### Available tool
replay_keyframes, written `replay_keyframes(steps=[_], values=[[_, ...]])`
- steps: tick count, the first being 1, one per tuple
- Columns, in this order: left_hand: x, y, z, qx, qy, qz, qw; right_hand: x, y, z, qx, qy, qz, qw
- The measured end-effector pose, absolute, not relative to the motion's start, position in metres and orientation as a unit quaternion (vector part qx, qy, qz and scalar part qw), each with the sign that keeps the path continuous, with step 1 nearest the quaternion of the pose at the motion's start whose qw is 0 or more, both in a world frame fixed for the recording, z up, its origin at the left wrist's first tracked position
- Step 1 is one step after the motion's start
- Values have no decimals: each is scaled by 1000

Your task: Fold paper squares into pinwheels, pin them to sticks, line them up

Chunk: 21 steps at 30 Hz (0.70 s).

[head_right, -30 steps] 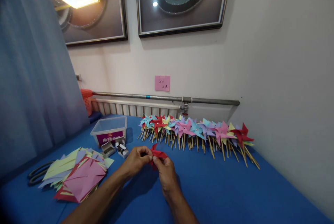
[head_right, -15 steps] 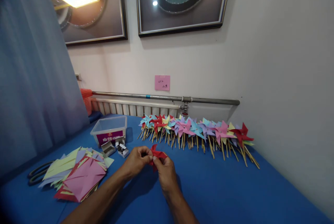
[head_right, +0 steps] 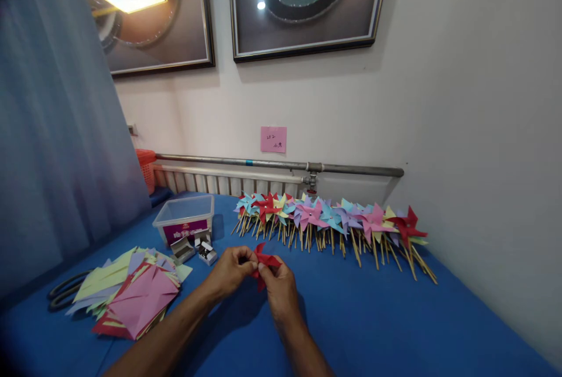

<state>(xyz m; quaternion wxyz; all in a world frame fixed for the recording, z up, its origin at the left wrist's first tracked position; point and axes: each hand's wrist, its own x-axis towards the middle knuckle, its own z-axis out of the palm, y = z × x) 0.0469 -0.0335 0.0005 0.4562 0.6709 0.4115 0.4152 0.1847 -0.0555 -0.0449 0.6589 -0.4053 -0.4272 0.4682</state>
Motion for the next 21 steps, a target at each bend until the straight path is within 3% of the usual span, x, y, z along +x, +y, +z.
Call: replay_keyframes(steps=[21], values=[[51, -32, -5, 666, 407, 438, 446, 187, -59, -39, -400, -436, 466, 658]])
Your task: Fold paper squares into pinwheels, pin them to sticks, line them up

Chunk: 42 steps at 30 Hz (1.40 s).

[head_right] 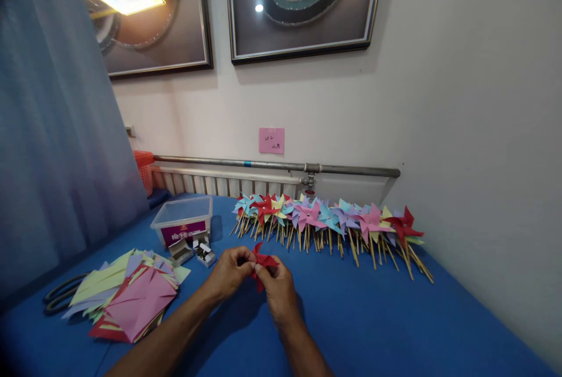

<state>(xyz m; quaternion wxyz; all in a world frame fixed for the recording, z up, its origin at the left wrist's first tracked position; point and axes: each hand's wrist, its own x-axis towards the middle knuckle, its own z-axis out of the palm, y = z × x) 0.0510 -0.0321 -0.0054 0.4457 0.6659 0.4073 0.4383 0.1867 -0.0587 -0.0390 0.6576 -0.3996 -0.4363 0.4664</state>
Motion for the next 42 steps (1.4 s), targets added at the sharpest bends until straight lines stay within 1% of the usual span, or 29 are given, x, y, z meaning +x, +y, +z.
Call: replay_keyframes(steps=[6, 9, 12, 15, 17, 27, 36, 42], values=[[51, -32, -6, 652, 405, 456, 450, 189, -52, -49, -382, -409, 481, 675], [48, -30, 0, 617, 406, 488, 465, 189, -51, -50, -366, -394, 493, 684], [43, -28, 5, 569, 398, 502, 515, 188, -53, -48, -356, -390, 507, 681], [42, -27, 3, 549, 385, 463, 579, 186, -55, -46, -357, -394, 516, 672], [43, -27, -2, 550, 383, 441, 597, 186, -56, -47, -361, -394, 519, 667], [50, -26, -11, 562, 398, 456, 563, 186, -54, -48, -393, -416, 486, 661], [52, -25, -15, 561, 428, 438, 557, 184, -51, -51, -443, -409, 468, 646], [55, -25, -17, 564, 419, 466, 537, 181, -55, -49, -412, -395, 502, 651]])
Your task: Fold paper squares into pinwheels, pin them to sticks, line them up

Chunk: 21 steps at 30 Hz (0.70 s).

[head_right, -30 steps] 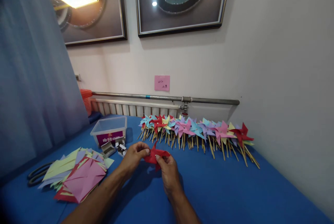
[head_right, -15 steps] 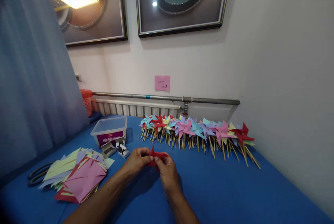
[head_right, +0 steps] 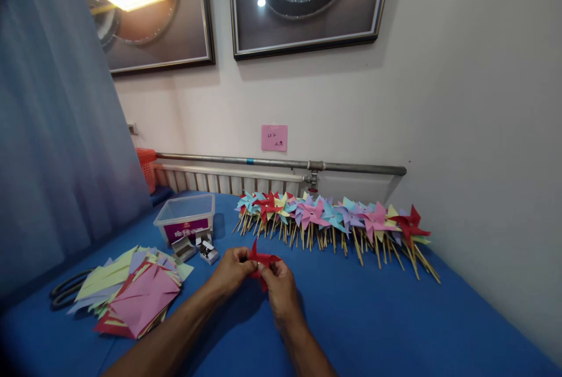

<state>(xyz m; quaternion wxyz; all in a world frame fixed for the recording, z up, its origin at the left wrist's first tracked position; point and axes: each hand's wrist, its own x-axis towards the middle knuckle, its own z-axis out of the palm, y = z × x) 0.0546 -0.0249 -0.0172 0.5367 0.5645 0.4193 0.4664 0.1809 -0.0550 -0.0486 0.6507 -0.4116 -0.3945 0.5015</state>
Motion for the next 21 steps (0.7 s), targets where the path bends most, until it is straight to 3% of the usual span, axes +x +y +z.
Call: replay_keyframes(steps=[16, 19, 21], values=[[57, -24, -23, 563, 429, 451, 544, 183, -50, -54, -418, -357, 521, 653], [37, -12, -8, 581, 422, 493, 491, 184, -53, -52, -417, -322, 547, 650], [9, 6, 14, 596, 451, 529, 403, 186, -55, -50, -416, -292, 566, 649]])
